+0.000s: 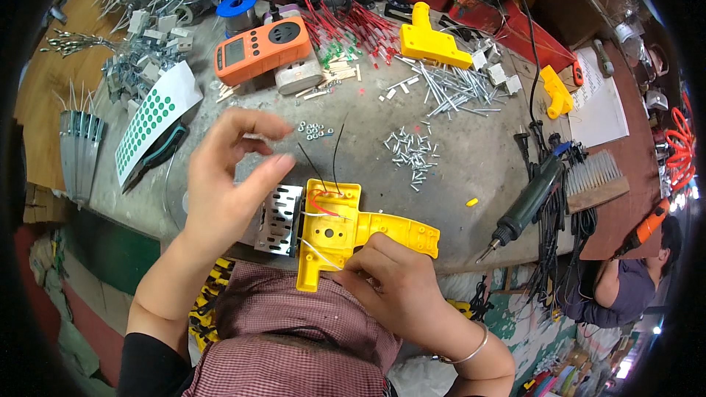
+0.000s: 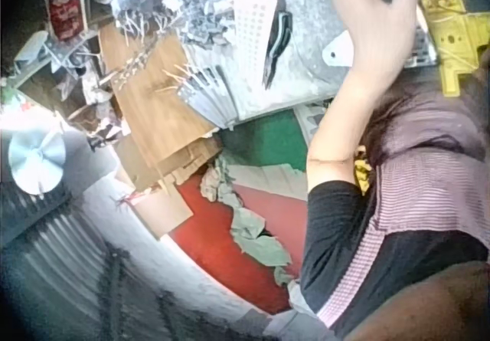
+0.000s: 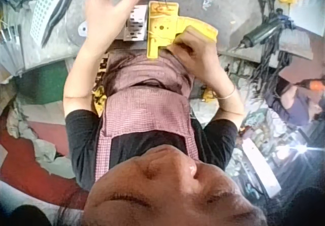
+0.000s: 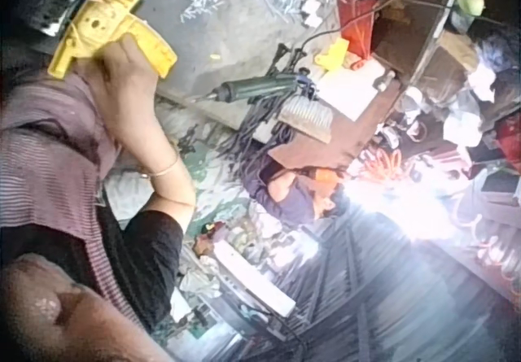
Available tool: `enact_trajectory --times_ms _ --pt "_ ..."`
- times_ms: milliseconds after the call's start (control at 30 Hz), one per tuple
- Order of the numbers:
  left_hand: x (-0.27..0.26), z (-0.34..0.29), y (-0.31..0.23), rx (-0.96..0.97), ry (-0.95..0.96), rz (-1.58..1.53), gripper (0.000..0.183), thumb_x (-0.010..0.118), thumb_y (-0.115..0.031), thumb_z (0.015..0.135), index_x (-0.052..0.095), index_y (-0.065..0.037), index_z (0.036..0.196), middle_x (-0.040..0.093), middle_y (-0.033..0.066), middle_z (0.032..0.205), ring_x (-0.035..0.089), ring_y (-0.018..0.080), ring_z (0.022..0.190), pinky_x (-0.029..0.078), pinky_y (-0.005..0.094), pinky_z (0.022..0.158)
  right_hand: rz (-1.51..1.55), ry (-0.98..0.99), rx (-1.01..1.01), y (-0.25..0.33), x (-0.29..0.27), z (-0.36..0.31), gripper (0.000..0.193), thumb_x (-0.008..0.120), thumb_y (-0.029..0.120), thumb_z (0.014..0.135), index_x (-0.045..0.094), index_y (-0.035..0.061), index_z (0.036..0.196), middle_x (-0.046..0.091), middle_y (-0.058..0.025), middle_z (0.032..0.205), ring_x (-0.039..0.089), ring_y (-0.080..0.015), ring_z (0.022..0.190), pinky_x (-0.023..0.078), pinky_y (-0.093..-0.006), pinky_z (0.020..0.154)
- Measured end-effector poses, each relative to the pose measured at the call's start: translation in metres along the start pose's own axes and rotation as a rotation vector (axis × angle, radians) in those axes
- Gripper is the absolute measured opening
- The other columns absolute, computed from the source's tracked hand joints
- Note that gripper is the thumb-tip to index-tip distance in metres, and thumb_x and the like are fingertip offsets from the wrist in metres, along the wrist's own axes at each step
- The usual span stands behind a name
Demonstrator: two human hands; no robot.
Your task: Assembling the internal components and yellow housing of a hand-held electronic device.
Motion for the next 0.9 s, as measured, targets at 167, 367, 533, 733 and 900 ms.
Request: enact_trajectory --times_ms 167,367,533,733,900 --pt "0.017 0.002 0.023 -0.21 0.136 -0.259 0.016 0.069 -0.003 0.085 0.06 0.001 0.098 0.068 0.0066 0.095 0.065 0.0147 0.093 0.049 0.0277 0.082 0.142 -0.023 0.031 -0.002 -0.007 0.003 0.011 0.071 0.0 0.078 0.065 0.0029 0.087 0.056 -0.0089 0.076 0.056 -0.0222 0.059 0.044 -0.031 0.053" --pt "0.001 -0.026 0.019 -0.069 0.031 0.067 0.008 0.072 0.001 0.077 0.068 -0.001 0.083 0.07 0.0058 0.085 0.065 0.0175 0.082 0.051 0.0292 0.074 0.069 -0.196 0.059 -0.014 -0.006 0.0 0.013 0.07 -0.002 0.078 0.066 0.0029 0.089 0.058 -0.0087 0.076 0.059 -0.0216 0.06 0.047 -0.0305 0.054" --pt "0.027 -0.055 -0.015 0.55 0.144 0.463 0.026 0.074 -0.003 0.062 0.071 -0.004 0.088 0.067 0.0058 0.081 0.06 0.0245 0.075 0.051 0.0327 0.065 -0.001 -0.27 -0.044 -0.011 -0.003 -0.005 0.017 0.073 -0.001 0.075 0.069 0.0056 0.09 0.059 -0.0069 0.076 0.059 -0.0204 0.059 0.048 -0.0301 0.053" --pt "0.045 -0.054 -0.02 0.496 0.226 0.534 0.03 0.071 -0.005 0.063 0.07 -0.004 0.092 0.068 0.0056 0.084 0.06 0.0253 0.076 0.051 0.0332 0.066 -0.242 -0.39 -0.298 0.005 -0.003 -0.013 0.033 0.077 0.001 0.068 0.072 0.0069 0.1 0.057 -0.0029 0.078 0.058 -0.017 0.06 0.047 -0.029 0.051" --pt "0.044 -0.05 -0.02 0.437 0.163 0.431 0.027 0.071 0.0 0.062 0.07 -0.005 0.088 0.069 0.0049 0.082 0.061 0.0262 0.078 0.051 0.033 0.067 -0.325 -0.428 -0.287 0.005 -0.002 -0.007 0.038 0.077 0.0 0.065 0.072 0.0055 0.102 0.057 -0.0037 0.079 0.059 -0.0175 0.062 0.047 -0.0285 0.052"
Point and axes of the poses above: each hand's wrist, its own z-axis towards the middle knuckle, its own x-axis out of the palm, y = z × x, the point moved 5 cm from there along z, towards the middle knuckle
